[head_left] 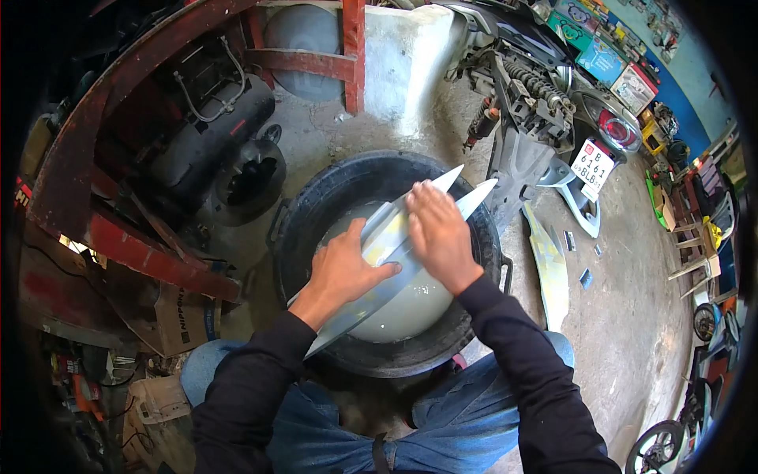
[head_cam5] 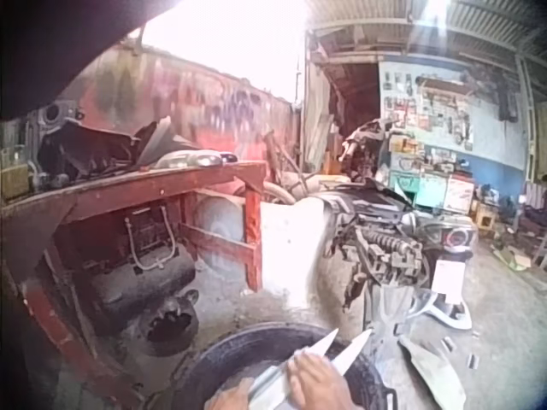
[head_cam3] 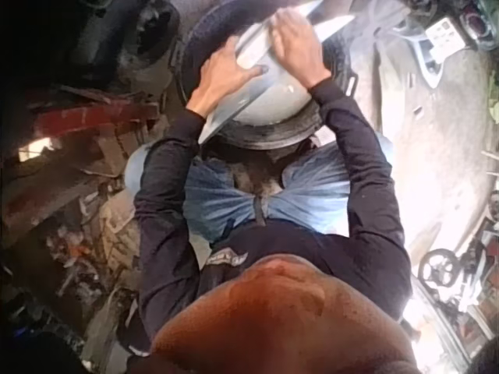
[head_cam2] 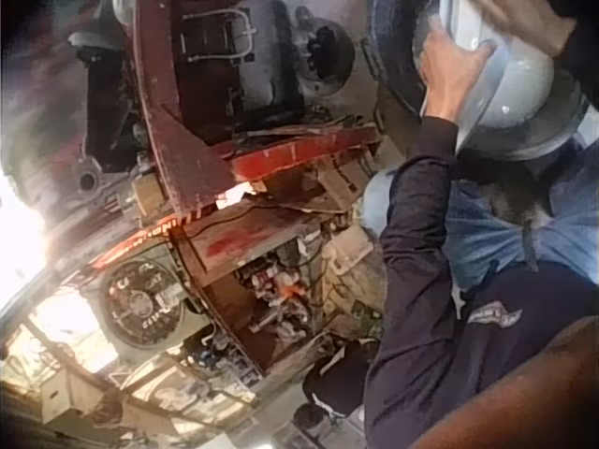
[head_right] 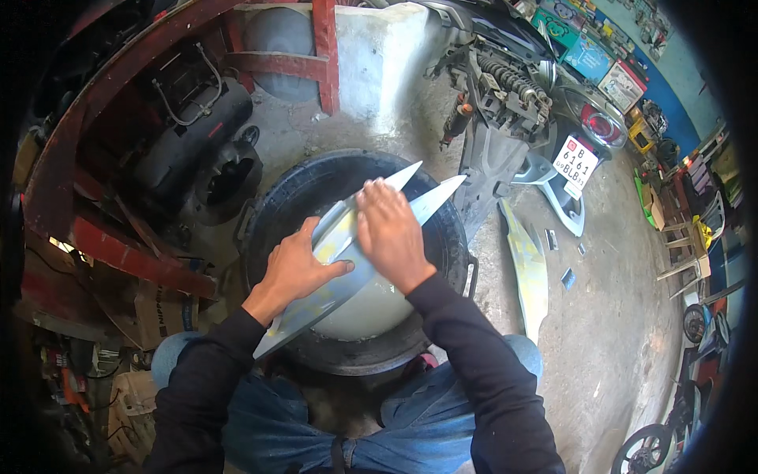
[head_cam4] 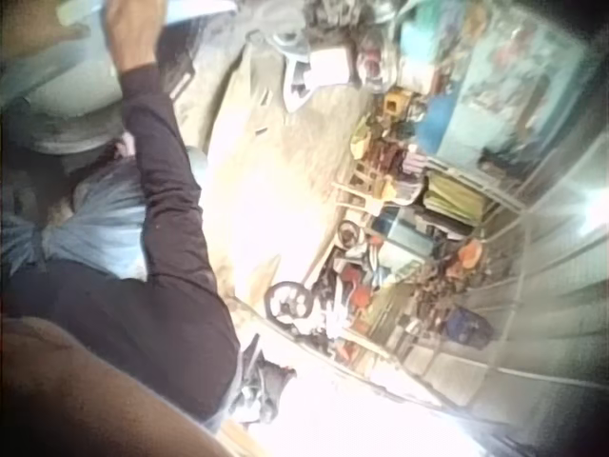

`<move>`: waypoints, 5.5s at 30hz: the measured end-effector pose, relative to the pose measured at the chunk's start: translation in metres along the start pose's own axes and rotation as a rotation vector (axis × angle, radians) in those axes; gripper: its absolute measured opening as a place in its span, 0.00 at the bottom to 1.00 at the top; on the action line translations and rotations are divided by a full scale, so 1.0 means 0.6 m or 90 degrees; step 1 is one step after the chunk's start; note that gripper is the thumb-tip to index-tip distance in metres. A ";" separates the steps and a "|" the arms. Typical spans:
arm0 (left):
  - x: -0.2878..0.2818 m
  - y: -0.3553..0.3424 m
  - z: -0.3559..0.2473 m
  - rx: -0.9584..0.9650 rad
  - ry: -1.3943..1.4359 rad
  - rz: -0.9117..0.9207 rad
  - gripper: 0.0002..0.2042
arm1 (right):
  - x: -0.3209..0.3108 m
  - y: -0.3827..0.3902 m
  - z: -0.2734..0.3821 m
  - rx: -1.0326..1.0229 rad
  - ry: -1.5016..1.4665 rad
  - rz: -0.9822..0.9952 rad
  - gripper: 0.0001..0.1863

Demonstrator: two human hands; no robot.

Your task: The person wet sands a motorcycle fairing by rubbing it with sandpaper over a basin of water.

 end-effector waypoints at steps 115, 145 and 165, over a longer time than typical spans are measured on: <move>-0.014 -0.003 -0.039 0.083 -0.118 -0.113 0.38 | -0.031 -0.029 -0.004 -0.031 0.042 -0.020 0.15; -0.018 -0.001 -0.041 0.079 -0.113 -0.115 0.37 | -0.040 -0.017 0.008 0.008 0.019 -0.046 0.15; -0.014 -0.003 -0.021 0.050 -0.097 -0.089 0.37 | -0.041 0.021 0.057 -0.005 -0.070 0.032 0.16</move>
Point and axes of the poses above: each hand's wrist, its own y-axis away from the middle knuckle, its own x-axis out of the palm, z = x × y, the point moved 9 cm from there along -y, towards the middle knuckle, and after that the axes turned 12 degrees about x, right-handed, at the moved point
